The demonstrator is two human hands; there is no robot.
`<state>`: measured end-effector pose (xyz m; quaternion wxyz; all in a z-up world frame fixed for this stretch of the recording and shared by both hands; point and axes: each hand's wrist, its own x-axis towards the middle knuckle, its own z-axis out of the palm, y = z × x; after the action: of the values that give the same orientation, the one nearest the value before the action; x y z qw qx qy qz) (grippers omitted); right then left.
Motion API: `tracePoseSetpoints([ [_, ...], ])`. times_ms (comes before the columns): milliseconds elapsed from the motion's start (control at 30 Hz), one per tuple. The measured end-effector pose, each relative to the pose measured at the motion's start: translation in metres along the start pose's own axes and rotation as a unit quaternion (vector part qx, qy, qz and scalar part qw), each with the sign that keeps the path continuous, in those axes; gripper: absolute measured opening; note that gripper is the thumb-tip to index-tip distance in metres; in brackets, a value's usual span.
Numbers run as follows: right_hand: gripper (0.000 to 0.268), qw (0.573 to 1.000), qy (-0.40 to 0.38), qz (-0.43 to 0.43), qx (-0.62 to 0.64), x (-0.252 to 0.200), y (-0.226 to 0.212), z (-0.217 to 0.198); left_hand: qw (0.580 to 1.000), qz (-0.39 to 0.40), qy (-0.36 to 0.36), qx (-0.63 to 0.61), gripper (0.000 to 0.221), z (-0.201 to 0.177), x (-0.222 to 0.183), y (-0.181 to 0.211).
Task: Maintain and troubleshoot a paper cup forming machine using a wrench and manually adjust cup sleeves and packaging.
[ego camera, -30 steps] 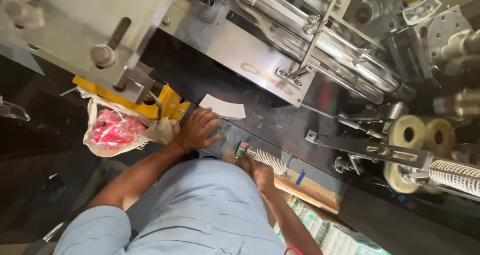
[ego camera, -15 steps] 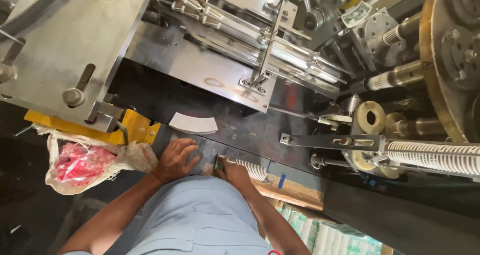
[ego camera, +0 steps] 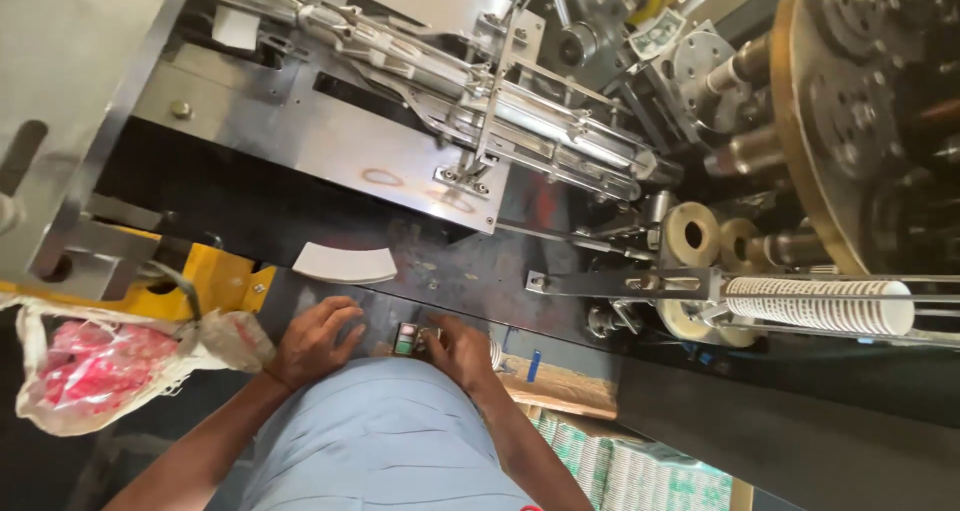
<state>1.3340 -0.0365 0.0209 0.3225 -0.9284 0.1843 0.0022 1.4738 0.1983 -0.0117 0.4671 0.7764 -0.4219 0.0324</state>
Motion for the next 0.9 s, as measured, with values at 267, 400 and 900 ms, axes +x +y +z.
tracePoseSetpoints([
  [267, 0.035, 1.0, -0.021, -0.007, -0.002, 0.001, 0.0, -0.012, 1.0, -0.003, -0.022, 0.002, 0.015, 0.002, -0.001, -0.003],
  [400, 0.035, 1.0, -0.005, -0.025, -0.001, 0.001, 0.007, -0.004, 0.999, -0.01, -0.027, -0.014, 0.011, 0.0, -0.001, -0.001],
  [900, 0.032, 0.999, -0.012, -0.051, -0.009, 0.008, -0.002, -0.008, 0.999, -0.025, -0.036, -0.021, 0.01, -0.007, 0.0, 0.001],
])
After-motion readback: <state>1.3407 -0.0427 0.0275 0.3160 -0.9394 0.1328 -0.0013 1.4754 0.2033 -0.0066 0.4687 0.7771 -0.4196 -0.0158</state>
